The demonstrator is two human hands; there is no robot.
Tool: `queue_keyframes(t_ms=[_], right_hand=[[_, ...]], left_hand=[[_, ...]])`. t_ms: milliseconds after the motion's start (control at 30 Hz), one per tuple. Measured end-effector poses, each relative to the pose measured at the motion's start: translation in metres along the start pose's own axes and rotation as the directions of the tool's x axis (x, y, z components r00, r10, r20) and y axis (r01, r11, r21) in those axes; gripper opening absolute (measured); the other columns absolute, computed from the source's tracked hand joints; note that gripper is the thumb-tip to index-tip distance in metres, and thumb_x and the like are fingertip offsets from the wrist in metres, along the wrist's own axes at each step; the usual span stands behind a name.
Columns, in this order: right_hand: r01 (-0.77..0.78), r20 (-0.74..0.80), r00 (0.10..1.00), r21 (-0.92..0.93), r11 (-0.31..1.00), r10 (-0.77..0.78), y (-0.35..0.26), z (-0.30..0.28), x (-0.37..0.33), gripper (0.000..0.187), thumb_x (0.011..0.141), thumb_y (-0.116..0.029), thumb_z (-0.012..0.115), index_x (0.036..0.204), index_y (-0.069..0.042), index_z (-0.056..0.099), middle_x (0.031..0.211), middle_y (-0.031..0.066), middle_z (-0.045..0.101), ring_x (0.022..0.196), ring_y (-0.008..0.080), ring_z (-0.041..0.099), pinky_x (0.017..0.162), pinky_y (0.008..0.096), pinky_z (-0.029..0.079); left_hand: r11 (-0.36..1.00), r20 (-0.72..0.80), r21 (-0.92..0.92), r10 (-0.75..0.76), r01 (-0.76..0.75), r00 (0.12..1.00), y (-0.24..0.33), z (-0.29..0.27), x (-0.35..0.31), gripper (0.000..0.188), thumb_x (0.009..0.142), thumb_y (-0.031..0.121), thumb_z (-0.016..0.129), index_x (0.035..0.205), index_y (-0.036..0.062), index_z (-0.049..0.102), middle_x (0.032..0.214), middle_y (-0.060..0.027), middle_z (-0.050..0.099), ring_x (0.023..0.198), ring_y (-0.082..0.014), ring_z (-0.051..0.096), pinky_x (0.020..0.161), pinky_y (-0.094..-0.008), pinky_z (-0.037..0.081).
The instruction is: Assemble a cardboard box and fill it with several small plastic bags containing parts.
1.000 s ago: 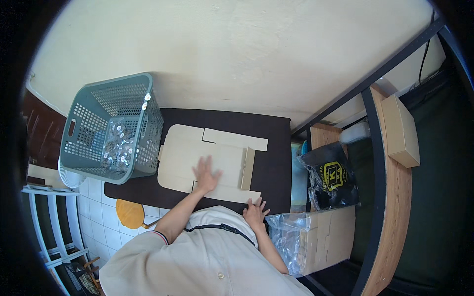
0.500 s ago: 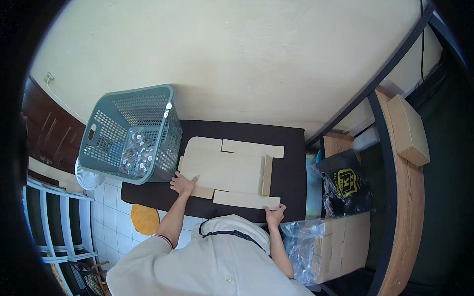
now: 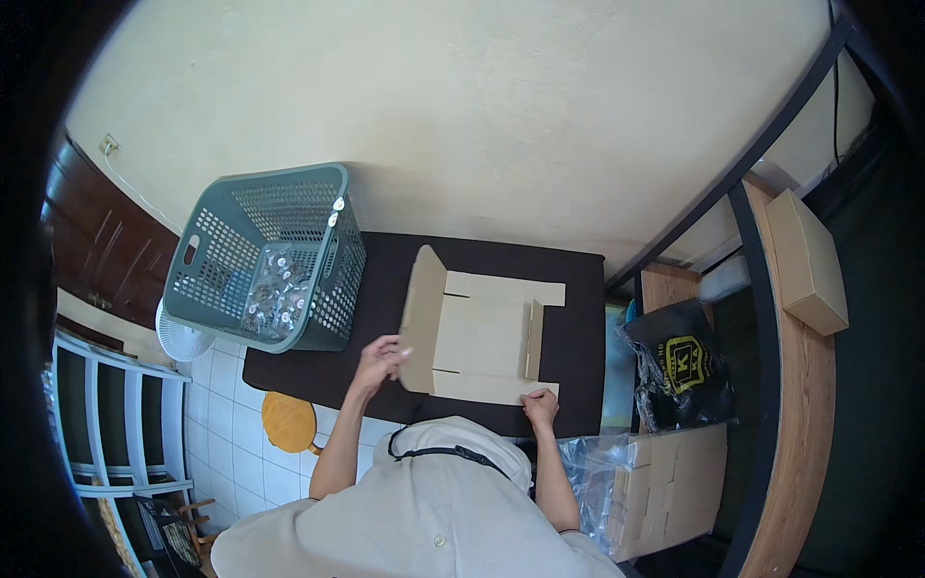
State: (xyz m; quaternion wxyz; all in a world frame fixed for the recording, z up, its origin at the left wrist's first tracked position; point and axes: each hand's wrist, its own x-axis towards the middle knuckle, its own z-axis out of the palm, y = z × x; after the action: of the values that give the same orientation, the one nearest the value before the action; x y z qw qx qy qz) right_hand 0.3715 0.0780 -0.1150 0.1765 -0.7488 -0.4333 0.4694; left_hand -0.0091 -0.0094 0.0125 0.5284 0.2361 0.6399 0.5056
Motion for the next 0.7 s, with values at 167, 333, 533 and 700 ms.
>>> queue_keyframes(t_ms=[167, 333, 533, 700], right_hand=[[0.203, -0.055, 0.972, -0.273, 0.94, -0.226, 0.013, 0.007, 0.006, 0.021, 0.076, -0.015, 0.083, 0.079, -0.004, 0.066, 0.082, 0.015, 0.075, 0.076, 0.0278, 0.074, 0.073, 0.0405, 0.059], [0.205, 0.011, 0.977, -0.334, 0.92, -0.214, -0.001, 0.002, -0.006, 0.024, 0.077, -0.023, 0.081, 0.08, -0.004, 0.068, 0.091, 0.0214, 0.075, 0.098, 0.0414, 0.072, 0.091, 0.0471, 0.056], [0.302, 0.147, 0.953, -0.504, 0.809, -0.264, -0.032, 0.012, -0.045, 0.02, 0.084, -0.019, 0.077, 0.084, -0.001, 0.068, 0.088, 0.0249, 0.072, 0.095, 0.044, 0.071, 0.084, 0.0501, 0.057], [0.664, 0.302, 0.743, -0.221, 0.715, -0.597, -0.079, 0.066, -0.065, 0.035, 0.085, -0.023, 0.079, 0.104, 0.003, 0.066, 0.108, 0.0258, 0.066, 0.101, 0.0451, 0.064, 0.087, 0.0524, 0.051]], left_hand=[[0.766, 0.365, 0.52, 0.201, -0.378, 0.909, -0.037, 0.066, 0.001, 0.062, 0.083, 0.047, 0.087, 0.13, 0.0084, 0.073, 0.142, -0.0226, 0.057, 0.124, -0.0333, 0.059, 0.109, -0.0465, 0.048], [0.383, 0.361, 0.869, -0.061, -0.312, 0.931, -0.071, 0.077, 0.012, 0.063, 0.082, 0.049, 0.085, 0.129, 0.0085, 0.074, 0.152, -0.027, 0.047, 0.141, -0.0416, 0.044, 0.116, -0.0559, 0.038], [0.422, 0.098, 0.906, -0.112, -0.041, 0.989, -0.081, 0.059, 0.037, 0.088, 0.072, 0.055, 0.089, 0.139, 0.0038, 0.064, 0.157, -0.0308, 0.038, 0.149, -0.0472, 0.03, 0.122, -0.0637, 0.022], [0.208, -0.253, 0.948, 0.04, 0.24, 0.967, -0.068, 0.052, 0.038, 0.154, 0.052, 0.074, 0.09, 0.168, 0.0124, 0.01, 0.17, -0.0329, 0.001, 0.158, -0.0504, -0.005, 0.117, -0.0782, -0.004]])
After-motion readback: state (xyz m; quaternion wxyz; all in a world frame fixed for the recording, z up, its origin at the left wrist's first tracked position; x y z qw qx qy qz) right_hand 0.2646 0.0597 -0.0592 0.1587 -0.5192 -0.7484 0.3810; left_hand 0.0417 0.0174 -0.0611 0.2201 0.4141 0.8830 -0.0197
